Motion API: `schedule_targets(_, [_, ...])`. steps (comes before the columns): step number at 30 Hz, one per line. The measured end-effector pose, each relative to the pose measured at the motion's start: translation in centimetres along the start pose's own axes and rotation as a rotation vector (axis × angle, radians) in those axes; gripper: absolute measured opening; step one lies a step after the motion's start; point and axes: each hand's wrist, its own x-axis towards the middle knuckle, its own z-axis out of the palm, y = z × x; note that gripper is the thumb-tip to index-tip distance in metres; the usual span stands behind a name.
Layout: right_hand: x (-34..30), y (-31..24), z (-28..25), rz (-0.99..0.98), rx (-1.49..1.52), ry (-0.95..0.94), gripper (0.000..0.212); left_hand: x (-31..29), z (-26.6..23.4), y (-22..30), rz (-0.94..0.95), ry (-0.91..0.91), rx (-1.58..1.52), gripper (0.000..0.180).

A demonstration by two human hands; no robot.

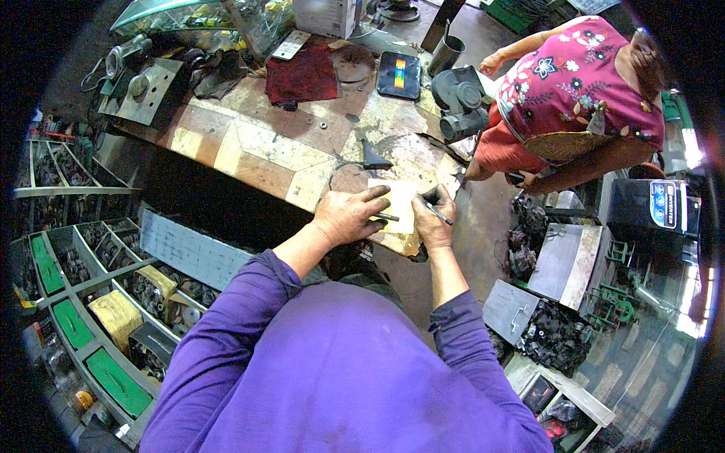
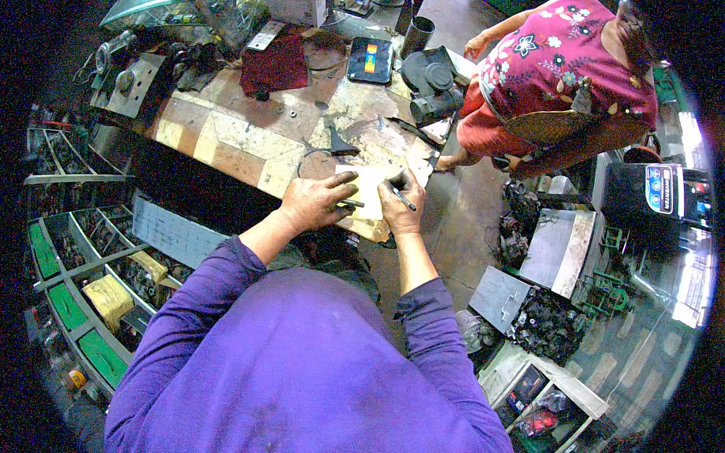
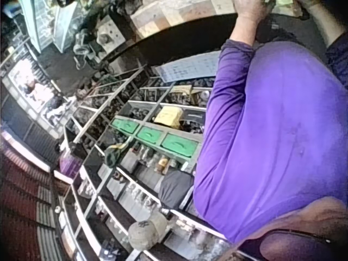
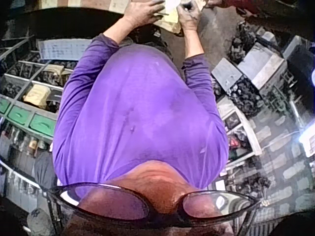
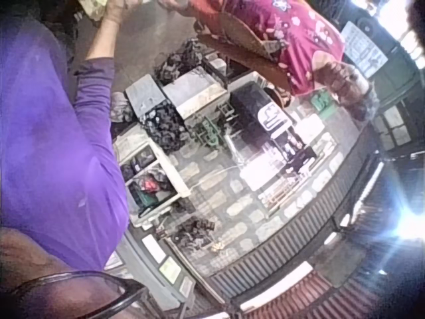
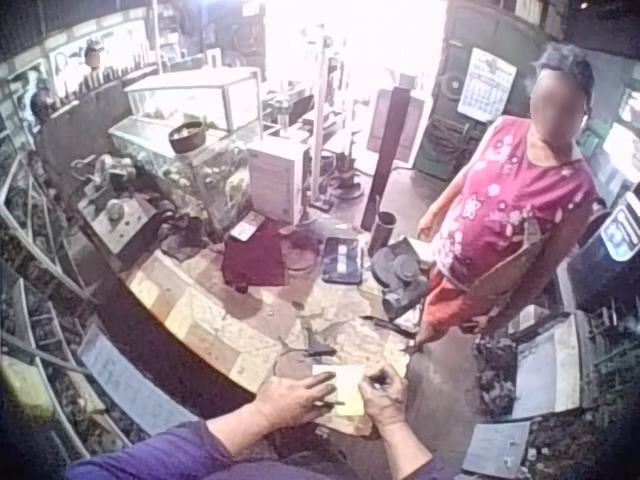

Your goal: The person writes on a notepad, then walks to a grinding machine to sharpen a metal tool. They inspect the tool and hand it to a coworker before returning to the workbench to write again. The person then retrieves a portable work light and moves toward a vehicle.

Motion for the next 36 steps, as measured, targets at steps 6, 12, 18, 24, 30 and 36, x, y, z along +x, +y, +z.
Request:
schedule_targets(6, [-0.2, 0.0, -0.7, 0.121, 0.229, -0.064, 0.019, 0.0, -0.3, 0.1, -0.006, -0.014, 0.008, 0.045])
schedule_targets(12, [-0.6, -0.2, 0.4, -0.035, 0.055, -0.095, 0.020, 0.1, -0.4, 0.3, -0.013, -0.023, 0.015, 0.044])
schedule_targets(18, [0.1, -0.1, 1.1, -0.026, 0.040, -0.080, 0.020, 0.1, -0.6, 0.3, -0.011, -0.013, -0.009, 0.042])
schedule_targets(24, [-0.2, -0.4, 1.1, -0.028, 0.038, -0.085, 0.020, -0.1, -0.7, 0.4, -0.010, -0.026, -0.014, 0.043])
schedule_targets(30, [-0.2, -0.4, 1.0, -0.019, 0.049, -0.111, 0.019, 0.0, -0.8, 0.4, -0.016, -0.039, -0.006, 0.045])
schedule_targets(36, [0.0, -0.5, 0.9, -0.019, 0.043, -0.098, 0.020, 0.0, -0.7, 0.4, -0.016, -0.046, 0.012, 0.045])
